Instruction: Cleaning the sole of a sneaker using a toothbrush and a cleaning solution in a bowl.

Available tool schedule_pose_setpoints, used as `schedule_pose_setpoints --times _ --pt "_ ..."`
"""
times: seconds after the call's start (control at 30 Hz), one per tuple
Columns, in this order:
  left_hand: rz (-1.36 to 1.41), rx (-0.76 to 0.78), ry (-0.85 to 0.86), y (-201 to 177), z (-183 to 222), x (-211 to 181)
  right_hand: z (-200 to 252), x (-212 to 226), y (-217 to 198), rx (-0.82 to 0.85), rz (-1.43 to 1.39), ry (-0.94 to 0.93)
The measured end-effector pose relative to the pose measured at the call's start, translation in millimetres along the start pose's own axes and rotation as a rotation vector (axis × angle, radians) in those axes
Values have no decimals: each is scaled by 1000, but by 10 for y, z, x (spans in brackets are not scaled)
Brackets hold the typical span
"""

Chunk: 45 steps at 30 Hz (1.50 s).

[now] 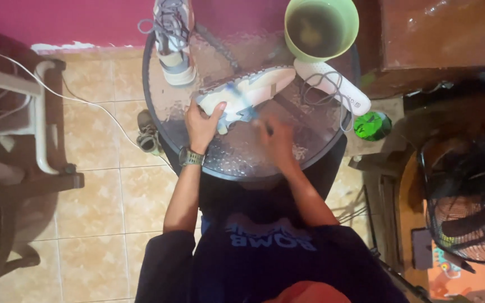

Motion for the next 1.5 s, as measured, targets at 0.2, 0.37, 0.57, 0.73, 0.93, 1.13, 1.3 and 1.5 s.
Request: schedule_pose_setpoints --times 0.2,0.37,0.57,0.73,0.93,1.13,1.3,1.5 --pt "3 -24 26 -10 -9 -107 42 135 33 -60 -124 -118" --pt "-18 -32 38 -31 -32 -117 35 118 155 -75 -107 -99" --pt "-44 -35 35 -9 -46 -48 123 75 94 -111 -101 -61" --pt "-51 -34 25 -11 -15 -137 120 134 103 -126 -96 -43" --pt "-40 -40 37 -41 -12 -231 62 38 -10 -209 39 -102" --pt "-39 -34 28 -16 29 -90 6 51 -110 -97 27 -88" --pt "-37 -24 27 -12 -18 -82 69 401 -258 -77 -30 -117" --pt "-51 -31 23 -2 -35 3 163 245 -22 2 34 -108"
Point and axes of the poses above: each hand's wrist, its own z-axis away from the middle knuckle, its own y-axis out of the palm, x = y × z, the point moved 3 cm from there along -z, towards the middle knuckle, and after that the axes turned 9 degrees about z, right-handed, at the moved point
